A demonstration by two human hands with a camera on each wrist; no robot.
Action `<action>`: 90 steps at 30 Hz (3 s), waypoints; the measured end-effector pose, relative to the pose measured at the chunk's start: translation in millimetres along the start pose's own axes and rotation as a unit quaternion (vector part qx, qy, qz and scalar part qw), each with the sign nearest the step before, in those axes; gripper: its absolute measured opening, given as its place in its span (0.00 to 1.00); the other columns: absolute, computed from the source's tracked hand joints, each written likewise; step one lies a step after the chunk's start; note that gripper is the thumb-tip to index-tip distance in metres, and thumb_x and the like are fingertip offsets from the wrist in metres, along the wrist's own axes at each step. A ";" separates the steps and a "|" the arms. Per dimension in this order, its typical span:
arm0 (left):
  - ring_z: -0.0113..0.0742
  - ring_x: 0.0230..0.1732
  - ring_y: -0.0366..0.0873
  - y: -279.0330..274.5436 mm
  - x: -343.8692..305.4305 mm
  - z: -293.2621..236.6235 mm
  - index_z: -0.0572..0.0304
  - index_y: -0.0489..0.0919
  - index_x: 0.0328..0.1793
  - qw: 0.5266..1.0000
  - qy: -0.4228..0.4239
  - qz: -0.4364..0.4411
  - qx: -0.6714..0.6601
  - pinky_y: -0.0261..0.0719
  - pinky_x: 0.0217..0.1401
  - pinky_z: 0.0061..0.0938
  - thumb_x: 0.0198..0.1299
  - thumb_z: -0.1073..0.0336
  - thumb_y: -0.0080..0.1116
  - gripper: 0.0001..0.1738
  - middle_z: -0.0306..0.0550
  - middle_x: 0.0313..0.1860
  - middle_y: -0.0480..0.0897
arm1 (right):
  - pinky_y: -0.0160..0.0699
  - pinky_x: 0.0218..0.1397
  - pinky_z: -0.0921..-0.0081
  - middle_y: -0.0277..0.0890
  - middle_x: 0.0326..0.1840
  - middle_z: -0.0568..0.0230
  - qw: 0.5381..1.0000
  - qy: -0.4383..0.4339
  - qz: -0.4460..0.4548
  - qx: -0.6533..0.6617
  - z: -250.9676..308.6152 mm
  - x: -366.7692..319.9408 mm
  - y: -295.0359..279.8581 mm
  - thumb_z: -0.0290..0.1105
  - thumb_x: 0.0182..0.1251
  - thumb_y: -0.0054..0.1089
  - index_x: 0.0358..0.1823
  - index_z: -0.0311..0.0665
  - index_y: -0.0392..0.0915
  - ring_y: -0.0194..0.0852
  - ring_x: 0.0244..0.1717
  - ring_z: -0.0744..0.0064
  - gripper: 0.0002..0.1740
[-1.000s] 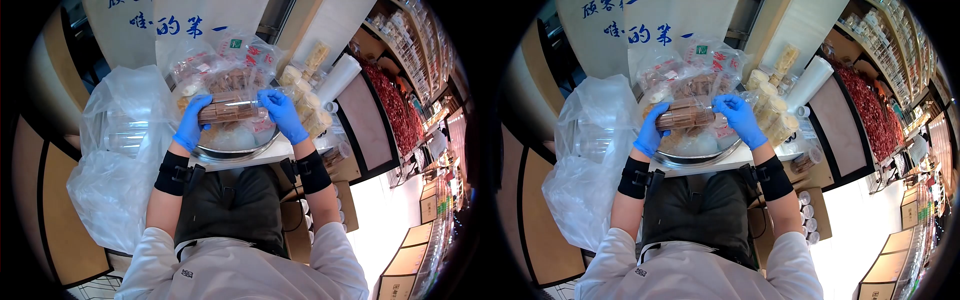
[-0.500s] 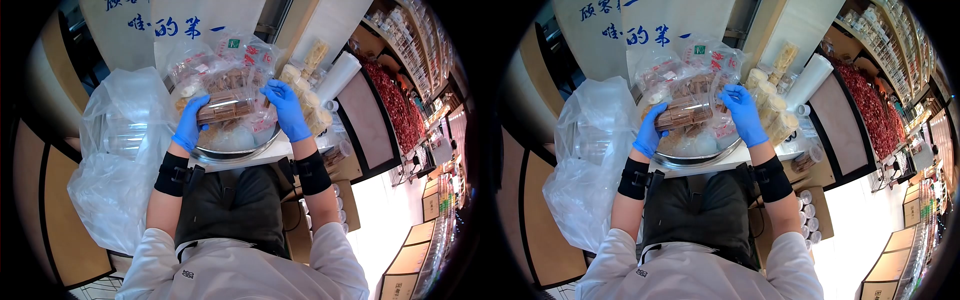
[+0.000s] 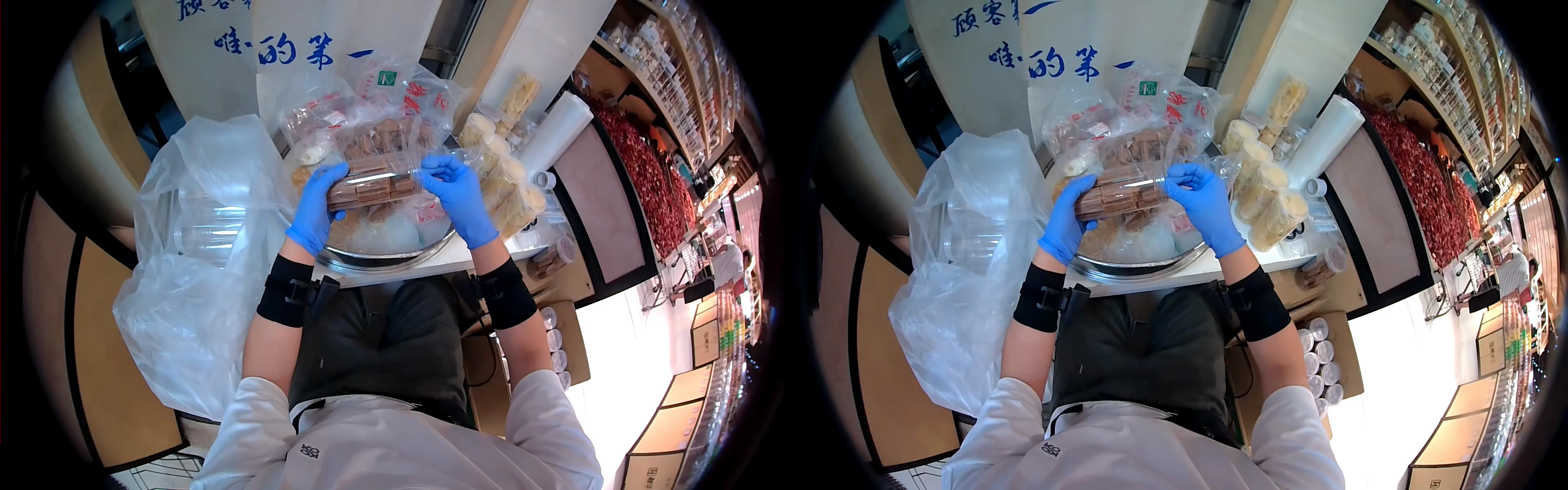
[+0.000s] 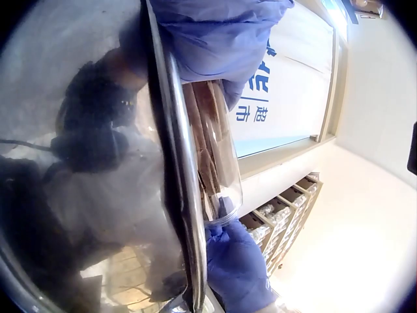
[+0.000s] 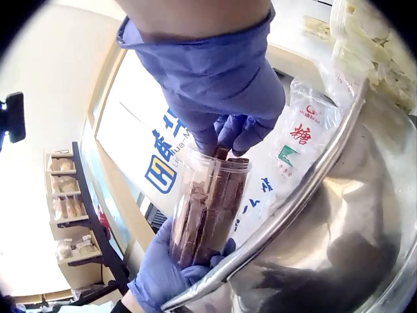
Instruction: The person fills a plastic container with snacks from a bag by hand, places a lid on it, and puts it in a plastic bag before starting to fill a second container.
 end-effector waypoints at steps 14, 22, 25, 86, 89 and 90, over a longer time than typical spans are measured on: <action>0.25 0.31 0.76 -2.1 3.1 -0.1 0.44 0.76 0.45 0.999 0.034 -0.012 -0.001 0.65 0.22 0.19 0.53 0.46 0.59 0.18 0.32 0.32 0.78 | 0.77 0.43 0.68 0.80 0.37 0.56 0.935 -0.022 -0.048 -0.351 -98.4 54.7 -57.3 0.28 0.62 0.52 0.46 0.37 0.78 0.78 0.37 0.57 0.12; 0.27 0.30 0.77 -9.8 8.4 4.2 0.45 0.76 0.45 0.998 0.035 -0.047 -0.017 0.65 0.21 0.18 0.55 0.46 0.58 0.18 0.36 0.34 0.79 | 0.73 0.53 0.56 0.67 0.54 0.34 0.854 -0.204 0.082 -0.471 -137.5 74.1 -31.6 0.32 0.55 0.52 0.49 0.41 0.76 0.70 0.51 0.37 0.18; 0.28 0.29 0.78 -9.8 11.6 6.0 0.47 0.76 0.46 0.999 0.037 -0.036 -0.018 0.66 0.20 0.18 0.55 0.47 0.58 0.18 0.37 0.34 0.80 | 0.71 0.55 0.56 0.56 0.63 0.31 0.740 -0.163 0.181 -0.627 -169.8 80.0 -32.9 0.32 0.56 0.52 0.52 0.42 0.73 0.64 0.56 0.34 0.20; 0.37 0.27 0.81 -0.8 8.2 3.7 0.53 0.75 0.48 1.000 0.012 0.001 -0.017 0.68 0.17 0.21 0.57 0.51 0.56 0.18 0.43 0.34 0.81 | 0.74 0.49 0.58 0.77 0.42 0.43 0.836 -0.039 0.165 -0.522 33.1 26.0 -32.8 0.38 0.58 0.51 0.48 0.35 0.74 0.76 0.45 0.45 0.19; 0.37 0.26 0.81 0.6 7.0 3.3 0.53 0.76 0.47 1.000 0.010 0.010 -0.019 0.69 0.16 0.21 0.57 0.51 0.57 0.18 0.43 0.33 0.81 | 0.72 0.54 0.60 0.74 0.48 0.44 0.840 -0.054 0.204 -0.500 29.7 26.0 -5.0 0.34 0.59 0.54 0.55 0.35 0.68 0.73 0.50 0.46 0.23; 0.37 0.26 0.81 2.1 6.3 3.0 0.53 0.76 0.46 1.000 0.008 0.015 -0.023 0.70 0.16 0.21 0.57 0.51 0.57 0.18 0.43 0.33 0.81 | 0.72 0.54 0.60 0.74 0.48 0.44 0.840 -0.057 0.203 -0.500 29.0 26.4 -1.0 0.34 0.59 0.54 0.55 0.35 0.68 0.73 0.50 0.46 0.23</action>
Point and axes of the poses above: each hand's wrist, its own x-axis towards the middle knuckle, its own y-axis out of the palm, z = x × y, the point moved 5 cm from there along x, towards the middle knuckle
